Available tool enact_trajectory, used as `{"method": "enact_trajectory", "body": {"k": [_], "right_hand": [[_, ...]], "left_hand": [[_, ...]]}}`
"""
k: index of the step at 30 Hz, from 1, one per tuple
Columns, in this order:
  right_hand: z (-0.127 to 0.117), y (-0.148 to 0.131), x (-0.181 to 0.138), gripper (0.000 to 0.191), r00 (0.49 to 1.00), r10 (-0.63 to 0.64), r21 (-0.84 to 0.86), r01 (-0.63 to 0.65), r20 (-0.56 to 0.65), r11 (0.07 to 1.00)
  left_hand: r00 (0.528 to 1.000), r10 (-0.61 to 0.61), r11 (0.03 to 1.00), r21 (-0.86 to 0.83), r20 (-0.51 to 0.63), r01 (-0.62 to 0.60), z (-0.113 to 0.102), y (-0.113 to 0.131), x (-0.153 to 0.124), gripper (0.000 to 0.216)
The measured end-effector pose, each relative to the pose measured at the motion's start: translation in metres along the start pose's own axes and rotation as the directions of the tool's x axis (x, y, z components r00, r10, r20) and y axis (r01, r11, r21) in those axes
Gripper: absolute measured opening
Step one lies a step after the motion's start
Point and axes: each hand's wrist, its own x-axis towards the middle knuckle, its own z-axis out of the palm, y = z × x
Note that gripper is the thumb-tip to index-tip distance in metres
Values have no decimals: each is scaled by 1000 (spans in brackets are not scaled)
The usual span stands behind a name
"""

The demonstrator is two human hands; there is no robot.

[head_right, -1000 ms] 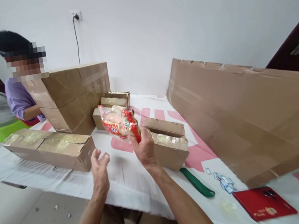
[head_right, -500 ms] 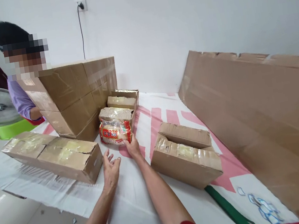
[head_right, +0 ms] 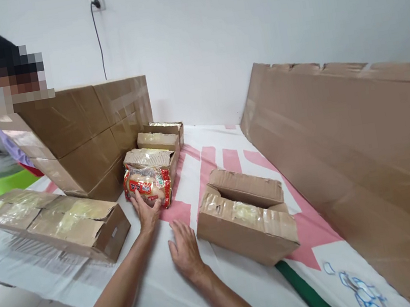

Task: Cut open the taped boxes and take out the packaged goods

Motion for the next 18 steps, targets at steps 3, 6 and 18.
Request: {"method": "enact_trajectory", "body": {"k": [3, 6, 18], "right_hand": [[-2, 2, -5, 48, 999, -24, -37, 23, -41, 999], [-3, 0, -1, 46, 998, -12, -1, 12, -67, 1000], [-2, -3, -9, 43, 995, -15, 64, 21, -101, 998]], "left_hand": [[1000, -2, 1000, 8, -10, 2, 17, 3, 12, 105], [1000, -2, 1000, 20, -19, 3, 36, 8, 25, 107], [998, -68, 997, 43, -5, 69, 115, 43, 98, 109]]}}
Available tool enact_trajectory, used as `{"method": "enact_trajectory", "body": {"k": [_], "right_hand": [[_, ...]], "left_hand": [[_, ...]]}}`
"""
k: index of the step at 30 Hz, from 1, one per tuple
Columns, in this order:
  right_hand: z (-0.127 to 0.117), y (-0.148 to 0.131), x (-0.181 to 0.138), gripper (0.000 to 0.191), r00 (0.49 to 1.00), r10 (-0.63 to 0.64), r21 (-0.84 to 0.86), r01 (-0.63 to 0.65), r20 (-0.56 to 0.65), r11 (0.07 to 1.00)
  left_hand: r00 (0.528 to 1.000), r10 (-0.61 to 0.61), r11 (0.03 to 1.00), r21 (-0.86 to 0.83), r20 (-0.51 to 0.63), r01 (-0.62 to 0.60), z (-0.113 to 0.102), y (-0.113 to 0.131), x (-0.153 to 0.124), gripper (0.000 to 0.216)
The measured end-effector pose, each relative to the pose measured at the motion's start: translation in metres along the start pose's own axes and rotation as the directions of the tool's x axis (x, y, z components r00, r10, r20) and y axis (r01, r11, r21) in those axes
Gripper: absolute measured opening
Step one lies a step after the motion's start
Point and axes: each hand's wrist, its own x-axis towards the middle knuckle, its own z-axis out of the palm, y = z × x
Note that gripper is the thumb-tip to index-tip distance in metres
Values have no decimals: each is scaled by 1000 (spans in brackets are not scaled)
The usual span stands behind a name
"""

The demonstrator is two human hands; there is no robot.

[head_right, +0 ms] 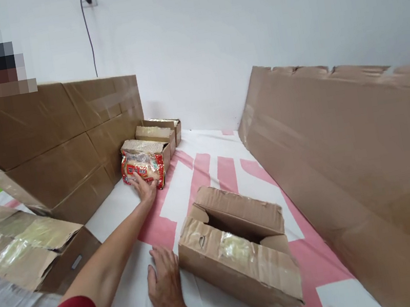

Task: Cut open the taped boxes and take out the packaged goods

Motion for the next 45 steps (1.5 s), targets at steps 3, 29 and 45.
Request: {"method": "enact_trajectory", "body": {"k": [3, 29, 45], "right_hand": [[0, 1, -1, 43, 1000, 7, -1, -7, 11, 1000], [-260, -93, 33, 27, 992, 95, -57, -90, 88, 994], [-307, -11, 88, 55, 977, 92, -219, -48, 193, 974]], "left_hand": [[1000, -25, 999, -20, 12, 25, 11, 11, 16, 108], [744, 277, 866, -493, 608, 80, -123, 43, -202, 101], [769, 281, 833, -544, 574, 102, -105, 18, -229, 91]]}}
